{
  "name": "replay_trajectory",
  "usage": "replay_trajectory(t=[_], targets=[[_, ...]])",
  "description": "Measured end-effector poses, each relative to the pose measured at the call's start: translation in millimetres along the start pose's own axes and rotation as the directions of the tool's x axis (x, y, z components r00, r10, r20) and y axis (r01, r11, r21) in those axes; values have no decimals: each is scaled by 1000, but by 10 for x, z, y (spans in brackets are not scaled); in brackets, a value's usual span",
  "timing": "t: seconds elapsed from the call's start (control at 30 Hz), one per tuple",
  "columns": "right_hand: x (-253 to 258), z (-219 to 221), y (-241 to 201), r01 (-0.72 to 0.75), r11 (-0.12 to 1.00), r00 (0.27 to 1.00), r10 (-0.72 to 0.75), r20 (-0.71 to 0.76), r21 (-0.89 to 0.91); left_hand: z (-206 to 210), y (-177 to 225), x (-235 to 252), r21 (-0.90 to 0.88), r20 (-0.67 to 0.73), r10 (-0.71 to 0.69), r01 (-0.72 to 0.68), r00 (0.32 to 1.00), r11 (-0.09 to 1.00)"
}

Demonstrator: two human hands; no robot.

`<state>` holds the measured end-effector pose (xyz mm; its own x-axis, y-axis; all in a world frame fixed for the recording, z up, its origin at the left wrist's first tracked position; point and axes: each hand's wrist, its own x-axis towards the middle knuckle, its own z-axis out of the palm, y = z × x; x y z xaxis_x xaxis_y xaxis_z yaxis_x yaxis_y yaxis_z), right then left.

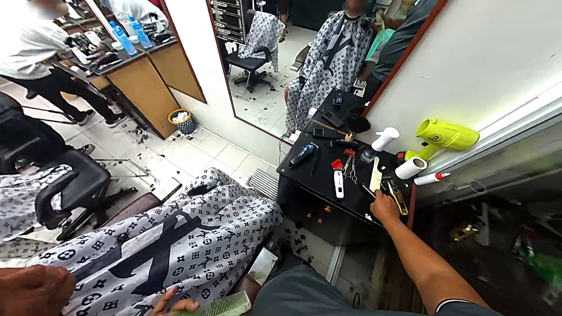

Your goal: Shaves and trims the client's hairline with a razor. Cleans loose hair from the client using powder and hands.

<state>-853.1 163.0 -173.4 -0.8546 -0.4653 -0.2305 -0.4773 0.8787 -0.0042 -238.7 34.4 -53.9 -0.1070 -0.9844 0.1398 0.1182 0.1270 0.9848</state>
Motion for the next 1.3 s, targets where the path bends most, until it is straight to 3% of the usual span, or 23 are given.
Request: replay_trajectory(t=[0.07, 0.13, 0.2, 0.23, 0.27, 0.3, 0.33, 0.37, 0.4, 0.43, 0.5, 0.53, 0.6, 0.67, 0.73, 0.8, 0.87, 0.93, 1.0, 1.07, 1.13, 1.2, 1.3], targets=[[-47, -44, 6, -67, 993, 996, 72, -47, 101, 39, -2, -15, 24, 37, 32, -32, 999, 999], [-125, -146, 32, -108, 936, 982, 153, -111, 335, 49, -8, -35, 57, 37, 78, -80, 996, 995], [-235, -294, 37, -79, 711, 942, 282, -181, 699, -13, -24, -44, 89, 17, 105, -106, 994, 990], [-281, -365, -11, -30, 467, 904, 390, -176, 884, -59, -31, -41, 93, 1, 104, -104, 995, 990], [-307, -445, -119, 35, 122, 886, 456, -88, 992, -101, -32, -29, 80, -28, 93, -91, 995, 993], [-353, -551, -271, 95, -265, 917, 399, 20, 959, -141, -24, -14, 50, -79, 74, -70, 994, 996], [-428, -628, -464, 85, -493, 968, 245, 45, 866, -167, 25, 3, 46, -151, 64, -58, 987, 997], [-517, -672, -705, 35, -522, 998, 68, 1, 852, -185, 105, 38, 72, -241, 76, -60, 967, 996], [-625, -721, -989, 39, -405, 992, -94, -84, 914, -210, 193, 96, 126, -344, 113, -73, 932, 989], [-740, -787, -1286, 118, -209, 952, -254, -171, 971, -268, 272, 153, 206, -436, 178, -95, 882, 974], [-990, -951, -1873, 425, 121, 803, -508, -312, 897, -453, 409, 237, 410, -540, 344, -117, 768, 904], [-1101, -1035, -2149, 602, 194, 683, -628, -373, 775, -536, 505, 268, 497, -556, 421, -119, 717, 860], [-1276, -1200, -2679, 862, 120, 379, -798, -468, 493, -645, 712, 356, 632, -543, 537, -106, 646, 768], [-1411, -1332, -3191, 933, -64, 122, -870, -477, 355, -679, 887, 481, 720, -491, 601, -96, 630, 688], [-1604, -1438, -3690, 885, -229, -35, -902, -431, 406, -689, 990, 600, 781, -417, 588, -57, 693, 621], [-1833, -1516, -4141, 787, -356, -143, -900, -411, 505, -684, 1024, 721, 819, -373, 530, 2, 762, 574], [-2030, -1578, -4517, 690, -440, -224, -885, -409, 575, -666, 1084, 792, 843, -400, 444, 132, 802, 521], [-2184, -1625, -4813, 611, -486, -266, -870, -416, 625, -657, 1146, 763, 814, -509, 428, 257, 747, 521], [-2291, -1649, -5038, 529, -518, -290, -855, -430, 673, -676, 1227, 641, 747, -626, 489, 284, 608, 602], [-2388, -1629, -5214, 438, -536, -307, -844, -440, 722, -699, 1337, 520, 705, -688, 588, 198, 425, 681], [-2517, -1584, -5351, 348, -539, -343, -834, -431, 767, -686, 1458, 532, 766, -638, 715, 146, 285, 626], [-2692, -1510, -5456, 226, -541, -369, -817, -443, 810, -575, 1582, 676, 863, -505, 811, 177, 295, 474], [-2978, -1396, -5559, -28, -539, -353, -783, -512, 842, -378, 1621, 1008, 911, -366, 834, 339, 412, 233]])
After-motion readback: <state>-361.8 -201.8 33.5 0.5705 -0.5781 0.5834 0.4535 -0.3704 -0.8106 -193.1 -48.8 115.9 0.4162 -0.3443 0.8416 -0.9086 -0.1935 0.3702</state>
